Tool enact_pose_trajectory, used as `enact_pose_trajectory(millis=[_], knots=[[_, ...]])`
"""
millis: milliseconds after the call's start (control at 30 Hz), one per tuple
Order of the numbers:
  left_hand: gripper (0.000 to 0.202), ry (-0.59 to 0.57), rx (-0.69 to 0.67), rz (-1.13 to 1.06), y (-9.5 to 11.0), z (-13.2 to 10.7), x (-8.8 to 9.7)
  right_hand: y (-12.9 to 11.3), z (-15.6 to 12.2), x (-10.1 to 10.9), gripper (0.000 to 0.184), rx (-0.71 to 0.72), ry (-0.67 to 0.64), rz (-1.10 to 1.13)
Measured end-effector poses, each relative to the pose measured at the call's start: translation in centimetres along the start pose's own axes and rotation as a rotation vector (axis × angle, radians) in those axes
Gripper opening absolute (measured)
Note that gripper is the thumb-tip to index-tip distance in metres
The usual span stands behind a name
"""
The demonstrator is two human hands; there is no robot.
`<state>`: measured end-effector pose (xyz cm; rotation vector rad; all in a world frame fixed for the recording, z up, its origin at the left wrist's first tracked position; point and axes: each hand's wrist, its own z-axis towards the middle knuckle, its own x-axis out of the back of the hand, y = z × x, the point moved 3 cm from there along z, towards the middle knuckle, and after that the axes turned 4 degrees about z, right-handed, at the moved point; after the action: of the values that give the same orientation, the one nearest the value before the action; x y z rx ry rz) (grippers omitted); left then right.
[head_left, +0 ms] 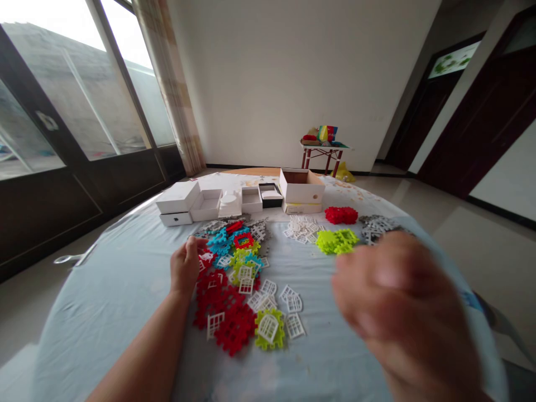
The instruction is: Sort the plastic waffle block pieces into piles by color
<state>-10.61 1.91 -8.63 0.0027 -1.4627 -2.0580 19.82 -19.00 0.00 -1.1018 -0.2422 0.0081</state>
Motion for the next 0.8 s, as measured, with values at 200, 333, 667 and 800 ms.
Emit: enact_pose_trajectory(millis=[200, 333, 667, 800], knots=[[0.047, -0.001, 0.037, 0.028, -0.5, -0.1, -0.1, 3.3, 8.9, -9.8, 0.017, 0.13, -0.34, -0.263], [0.046, -0.019, 0.047, 0.028, -0.8, 0.0, -0.2, 7.6, 8.5, -13.6, 0.032, 0.274, -0.541, -0.605], [0.048, -0.041, 0.09, 0.014, -0.3, 0.0, 0.0, 7.4, 9.9, -11.1, 0.015, 0.14, -0.414, -0.384], [0.047, -0.027, 0.109, 0.015, -0.3, 0.0, 0.1, 9.1, 11.5, -5.5, 0.02, -0.124, -0.228, -0.316]])
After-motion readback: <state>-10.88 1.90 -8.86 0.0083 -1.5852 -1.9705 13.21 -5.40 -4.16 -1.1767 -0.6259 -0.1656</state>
